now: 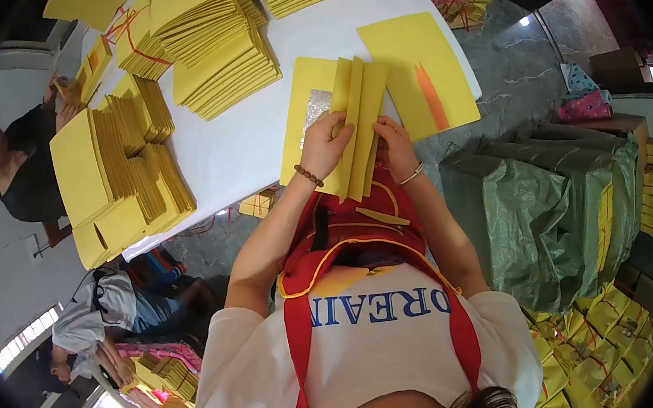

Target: Folding yellow sheets of joss paper with a silver foil square into stacks.

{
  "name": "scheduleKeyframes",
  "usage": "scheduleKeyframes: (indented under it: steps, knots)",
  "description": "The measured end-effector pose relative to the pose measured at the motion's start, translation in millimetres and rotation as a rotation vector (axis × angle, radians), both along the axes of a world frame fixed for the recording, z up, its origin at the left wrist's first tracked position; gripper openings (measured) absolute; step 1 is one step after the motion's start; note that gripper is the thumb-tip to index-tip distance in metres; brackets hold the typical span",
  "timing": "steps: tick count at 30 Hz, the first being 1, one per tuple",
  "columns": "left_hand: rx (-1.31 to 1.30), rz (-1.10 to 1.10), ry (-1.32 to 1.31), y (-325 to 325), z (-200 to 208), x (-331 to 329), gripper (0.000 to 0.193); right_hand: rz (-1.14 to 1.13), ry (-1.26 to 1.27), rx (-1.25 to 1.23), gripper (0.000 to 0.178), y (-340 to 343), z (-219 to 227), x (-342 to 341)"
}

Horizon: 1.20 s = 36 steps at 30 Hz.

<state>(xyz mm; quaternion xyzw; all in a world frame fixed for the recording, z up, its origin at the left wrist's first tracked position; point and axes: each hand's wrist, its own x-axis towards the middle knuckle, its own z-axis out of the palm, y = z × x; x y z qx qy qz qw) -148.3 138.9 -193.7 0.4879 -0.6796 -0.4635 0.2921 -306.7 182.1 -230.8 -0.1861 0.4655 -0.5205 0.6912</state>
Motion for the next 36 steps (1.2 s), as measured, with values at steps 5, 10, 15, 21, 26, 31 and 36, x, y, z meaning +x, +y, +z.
scheduleKeyframes:
  steps: [5, 10, 15, 21, 26, 31, 36]
  knots:
    - [0.154, 0.130, 0.003, 2, 5, 5, 0.023, -0.011, 0.103, -0.078, 0.015, 1, -3, 4]
    - [0.087, 0.145, -0.009, 6, -2, 4, 0.021, 0.005, 0.262, -0.160, 0.020, 2, -1, 5]
    - [0.076, 0.149, -0.009, 6, -1, 3, 0.019, 0.007, 0.279, -0.126, 0.020, 2, 1, 2]
    - [0.119, 0.173, 0.039, 7, -1, 4, 0.016, 0.013, 0.255, -0.115, 0.018, 2, 2, 3]
    - [0.008, 0.149, -0.011, 7, -2, 4, 0.015, 0.047, 0.245, -0.066, 0.016, 2, 6, 1]
    - [0.052, 0.172, 0.008, 9, 1, 2, 0.016, 0.023, 0.255, -0.080, 0.017, -1, 10, 3]
    - [0.049, 0.165, 0.011, 9, -2, 2, 0.017, 0.014, 0.255, -0.074, 0.016, -2, 10, 5]
